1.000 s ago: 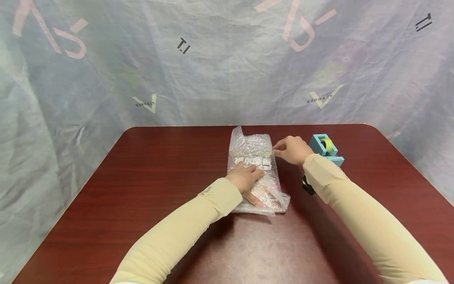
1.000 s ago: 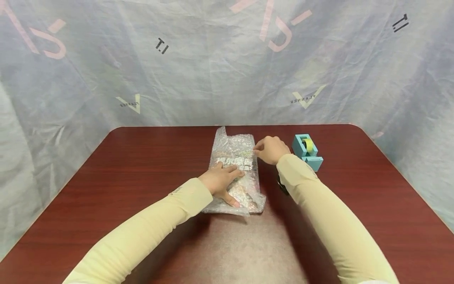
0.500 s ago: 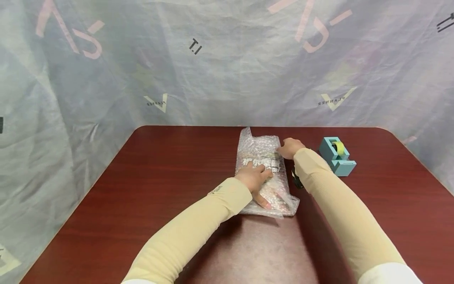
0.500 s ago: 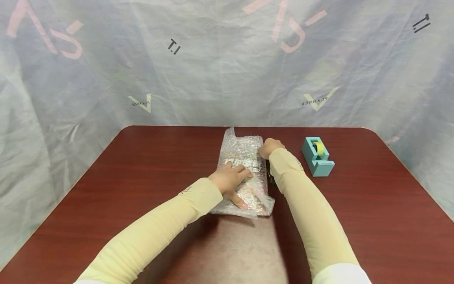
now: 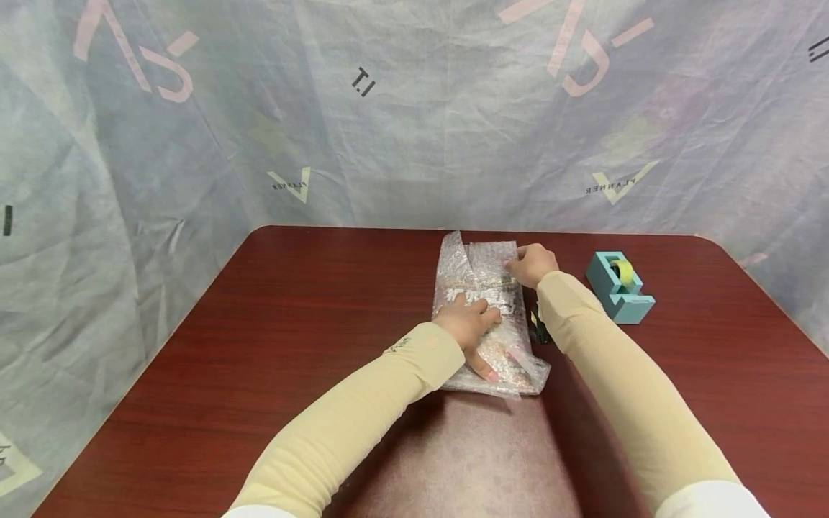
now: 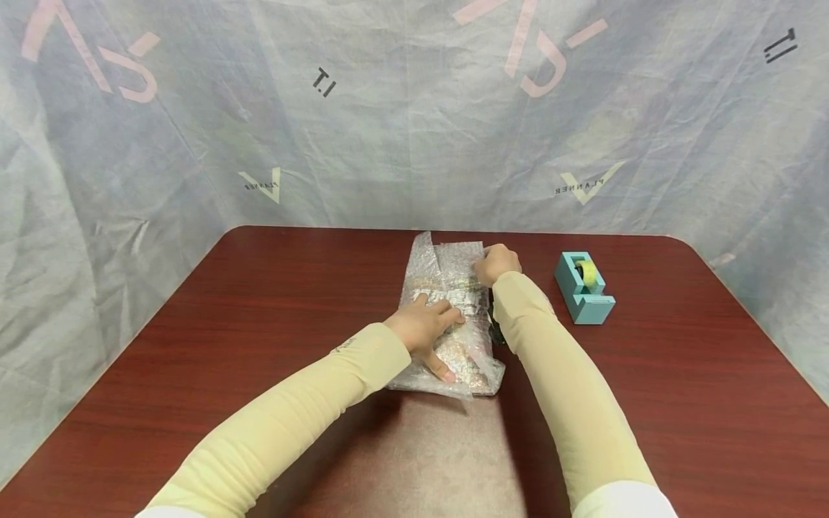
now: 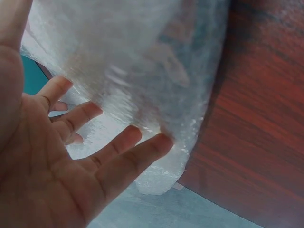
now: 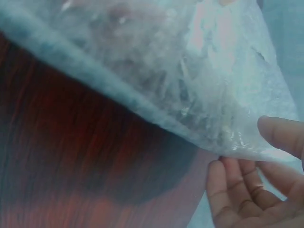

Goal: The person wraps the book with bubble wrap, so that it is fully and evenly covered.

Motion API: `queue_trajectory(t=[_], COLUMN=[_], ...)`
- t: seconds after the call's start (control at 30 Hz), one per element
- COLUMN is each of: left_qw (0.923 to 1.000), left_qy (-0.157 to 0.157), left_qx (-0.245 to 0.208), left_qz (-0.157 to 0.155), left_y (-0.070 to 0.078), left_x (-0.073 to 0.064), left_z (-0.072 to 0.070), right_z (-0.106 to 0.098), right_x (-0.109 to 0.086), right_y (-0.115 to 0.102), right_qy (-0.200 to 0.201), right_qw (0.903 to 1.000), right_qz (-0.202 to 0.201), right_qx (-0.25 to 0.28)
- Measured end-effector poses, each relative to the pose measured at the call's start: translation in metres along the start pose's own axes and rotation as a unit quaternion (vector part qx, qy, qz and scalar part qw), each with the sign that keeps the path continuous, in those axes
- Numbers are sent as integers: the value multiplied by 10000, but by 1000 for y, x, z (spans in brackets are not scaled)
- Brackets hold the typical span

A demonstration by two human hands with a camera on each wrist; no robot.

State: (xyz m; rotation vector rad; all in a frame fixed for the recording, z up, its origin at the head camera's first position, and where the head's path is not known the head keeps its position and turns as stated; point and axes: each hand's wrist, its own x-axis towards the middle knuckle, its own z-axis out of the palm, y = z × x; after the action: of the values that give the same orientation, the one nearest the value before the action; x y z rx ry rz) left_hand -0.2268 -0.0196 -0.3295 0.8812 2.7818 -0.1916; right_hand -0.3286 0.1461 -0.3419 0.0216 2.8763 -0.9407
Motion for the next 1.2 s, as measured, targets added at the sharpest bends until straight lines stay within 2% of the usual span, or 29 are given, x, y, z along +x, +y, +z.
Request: queue_trajectory(t=[0.13,0.27,0.43,0.57,0.7,0.8,0.97,1.1,1.2], left_qw=[10000,10000,10000,10000,10000,10000,9999,9999,9999], left_qy=[8,72,60,-38,-47,-41,-20,-47,-68], left_qx=[9,15,38,60,-3,-71,-103,-105,-70], left_qz=[4,-12,-30,-42,-9,24,13,-23,-34], left_y=[1,0,1,1,0,-1,-2,-1,-1], left_x=[-1,-1,-2,-1,0,0,1,1,3], left_z=[0,-1,-2,-2,-1,-1,1,1,2], right_z=[1,-1,-5,-7,-9,-8,-6,-2,1], right_x=[-2,-7,-13,-16,-20,-23,-32,-41,-46], right_y=[2,3,3,3,-1,-2,-3,-7,-9], right_qy=[355,444,183,-216,-604,-700,-625,-563,-548], right_qw=[9985,9956,9920,9866,9811,9775,9629,9501,9370], right_qz=[-419,-826,-1228,-1547,-1723,-1819,-2266,-2363,-2462], right_qx=[57,-10,-245,-465,-637,-802,-1325,-1958,-2417])
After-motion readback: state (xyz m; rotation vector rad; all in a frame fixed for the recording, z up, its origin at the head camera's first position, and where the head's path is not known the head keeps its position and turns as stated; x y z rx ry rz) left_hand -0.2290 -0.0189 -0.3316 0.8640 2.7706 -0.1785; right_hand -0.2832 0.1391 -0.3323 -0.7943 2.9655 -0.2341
